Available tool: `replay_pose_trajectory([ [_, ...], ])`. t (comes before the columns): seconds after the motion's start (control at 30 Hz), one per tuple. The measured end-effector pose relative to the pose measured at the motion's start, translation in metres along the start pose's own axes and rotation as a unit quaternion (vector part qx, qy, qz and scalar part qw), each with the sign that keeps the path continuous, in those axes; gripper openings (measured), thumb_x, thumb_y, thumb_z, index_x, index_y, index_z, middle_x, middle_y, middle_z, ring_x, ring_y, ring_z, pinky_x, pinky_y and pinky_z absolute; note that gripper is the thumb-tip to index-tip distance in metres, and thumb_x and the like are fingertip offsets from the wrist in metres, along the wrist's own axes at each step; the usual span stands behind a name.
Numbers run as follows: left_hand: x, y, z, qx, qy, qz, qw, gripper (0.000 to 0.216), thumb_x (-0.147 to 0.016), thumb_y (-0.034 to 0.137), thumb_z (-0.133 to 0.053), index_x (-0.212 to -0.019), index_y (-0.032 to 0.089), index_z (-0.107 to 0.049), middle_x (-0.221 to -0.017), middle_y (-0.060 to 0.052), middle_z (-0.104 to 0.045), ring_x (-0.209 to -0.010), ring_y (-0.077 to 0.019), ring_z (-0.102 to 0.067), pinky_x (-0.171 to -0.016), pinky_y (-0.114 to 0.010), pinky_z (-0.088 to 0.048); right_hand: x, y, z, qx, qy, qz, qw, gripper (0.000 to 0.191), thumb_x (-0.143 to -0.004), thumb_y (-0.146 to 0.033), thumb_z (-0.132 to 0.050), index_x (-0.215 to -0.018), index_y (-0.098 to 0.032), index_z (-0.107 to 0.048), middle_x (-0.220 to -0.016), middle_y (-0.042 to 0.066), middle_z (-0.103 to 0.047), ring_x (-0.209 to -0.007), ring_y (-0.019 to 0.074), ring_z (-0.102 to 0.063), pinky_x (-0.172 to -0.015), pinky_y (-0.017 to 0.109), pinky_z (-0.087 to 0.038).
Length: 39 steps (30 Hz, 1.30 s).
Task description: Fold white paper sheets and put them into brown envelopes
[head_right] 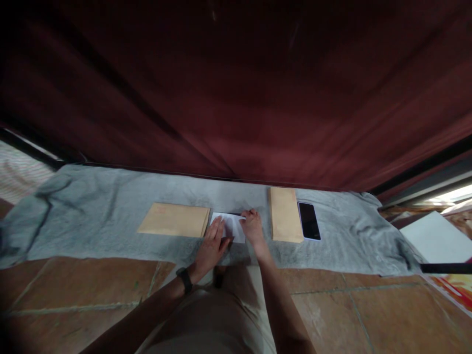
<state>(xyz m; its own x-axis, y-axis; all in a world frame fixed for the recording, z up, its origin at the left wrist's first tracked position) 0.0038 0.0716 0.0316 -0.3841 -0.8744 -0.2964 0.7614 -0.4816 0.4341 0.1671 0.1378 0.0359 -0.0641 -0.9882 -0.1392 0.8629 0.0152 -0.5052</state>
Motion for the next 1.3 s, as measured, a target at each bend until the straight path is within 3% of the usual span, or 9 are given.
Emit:
replay_pose_trajectory([
  [0.13, -0.004, 0.001, 0.013, 0.029, 0.016, 0.012, 0.999, 0.071, -0.098, 0.025, -0.048, -0.161, 0.018, -0.015, -0.168, -0.018, -0.018, -0.156, -0.0309, -0.014, -0.121, -0.054, -0.033, -0.001, -0.005, 0.009, -0.106, 0.001, 0.018, 0.994, 0.019, -0.082, -0.018, -0.052, -0.088, -0.023, -0.069, -0.085, 0.003, -0.071, -0.083, 0.0207, -0.066, -0.076, 0.031, -0.053],
  [0.3, -0.026, 0.007, 0.051, 0.015, 0.064, 0.014, 0.998, 0.072, -0.098, 0.028, -0.050, -0.161, 0.018, -0.015, -0.169, -0.017, -0.013, -0.156, -0.0326, -0.010, -0.123, -0.057, -0.026, 0.005, -0.021, 0.042, -0.292, 0.013, 0.036, 0.956, 0.033, -0.083, -0.021, -0.053, -0.114, -0.022, -0.065, -0.096, 0.003, -0.072, -0.084, 0.0184, -0.067, -0.072, 0.028, -0.053],
  [0.47, -0.047, 0.015, 0.075, -0.061, 0.055, -0.028, 0.996, 0.036, -0.098, 0.019, -0.048, -0.132, 0.024, -0.060, -0.153, -0.010, -0.049, -0.154, -0.0329, -0.020, -0.123, -0.068, -0.006, 0.021, -0.024, 0.073, -0.322, 0.035, 0.046, 0.945, 0.021, -0.087, -0.028, -0.057, -0.104, -0.022, -0.068, -0.097, 0.003, -0.072, -0.093, 0.0198, -0.067, -0.087, 0.033, -0.052],
  [0.6, -0.036, 0.031, 0.060, -0.084, 0.000, -0.122, 0.989, 0.027, -0.097, 0.011, -0.047, -0.111, 0.021, -0.068, -0.129, -0.009, -0.068, -0.146, -0.0280, -0.040, -0.125, -0.062, -0.018, 0.044, -0.007, 0.074, -0.269, 0.068, 0.040, 0.960, 0.014, -0.084, -0.021, -0.054, -0.087, -0.023, -0.068, -0.095, 0.004, -0.071, -0.099, 0.0222, -0.066, -0.098, 0.040, -0.048],
  [0.8, -0.011, 0.056, 0.049, -0.073, -0.050, -0.217, 0.972, 0.022, -0.099, 0.012, -0.049, -0.108, 0.019, -0.067, -0.133, -0.011, -0.066, -0.142, -0.0254, -0.046, -0.123, -0.056, -0.029, 0.092, 0.013, 0.064, -0.197, 0.118, 0.066, 0.971, 0.014, -0.084, -0.017, -0.051, -0.082, -0.025, -0.061, -0.095, 0.005, -0.070, -0.101, 0.0233, -0.065, -0.104, 0.046, -0.046],
  [0.9, -0.019, 0.056, 0.050, -0.060, -0.058, -0.220, 0.972, 0.025, -0.098, 0.010, -0.049, -0.111, 0.021, -0.066, -0.137, -0.010, -0.064, -0.143, -0.0251, -0.044, -0.124, -0.057, -0.029, 0.100, 0.013, 0.058, -0.165, 0.131, 0.073, 0.975, 0.018, -0.085, -0.013, -0.047, -0.086, -0.025, -0.060, -0.106, 0.008, -0.071, -0.112, 0.0240, -0.063, -0.105, 0.047, -0.046],
  [1.0, -0.022, 0.049, 0.039, -0.070, -0.076, -0.221, 0.970, 0.025, -0.097, 0.009, -0.049, -0.110, 0.021, -0.066, -0.134, -0.010, -0.065, -0.142, -0.0254, -0.046, -0.123, -0.056, -0.031, 0.097, 0.005, 0.038, -0.105, 0.089, 0.089, 0.986, 0.026, -0.082, -0.007, -0.043, -0.089, -0.024, -0.061, -0.115, 0.008, -0.071, -0.122, 0.0231, -0.059, -0.115, 0.050, -0.036],
  [1.13, -0.005, 0.037, 0.013, -0.110, -0.113, -0.210, 0.965, 0.023, -0.095, 0.008, -0.049, -0.106, 0.017, -0.067, -0.127, -0.013, -0.068, -0.135, -0.0255, -0.053, -0.121, -0.052, -0.034, 0.099, 0.003, 0.008, -0.049, 0.025, 0.098, 0.994, 0.031, -0.082, -0.004, -0.040, -0.093, -0.022, -0.063, -0.124, 0.008, -0.069, -0.126, 0.0205, -0.057, -0.121, 0.051, -0.024],
  [1.3, 0.012, 0.036, -0.002, -0.136, -0.132, -0.164, 0.968, 0.030, -0.092, 0.004, -0.050, -0.115, 0.014, -0.066, -0.136, -0.017, -0.063, -0.134, -0.0271, -0.055, -0.120, -0.049, -0.033, 0.106, 0.010, 0.001, -0.046, 0.001, 0.096, 0.994, 0.038, -0.080, -0.003, -0.038, -0.096, -0.021, -0.066, -0.129, 0.009, -0.068, -0.129, 0.0186, -0.056, -0.122, 0.049, -0.025],
])
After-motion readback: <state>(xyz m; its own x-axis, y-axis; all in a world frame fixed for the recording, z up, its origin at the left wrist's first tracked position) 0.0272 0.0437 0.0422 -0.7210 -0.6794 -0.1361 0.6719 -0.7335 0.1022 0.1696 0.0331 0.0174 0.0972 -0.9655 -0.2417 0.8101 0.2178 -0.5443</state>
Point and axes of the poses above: each hand's wrist, its own x-axis away from the middle knuckle, its own z-axis out of the back of the hand, y = z × x, the point moved 10 cm from there along -x, towards the middle knuckle
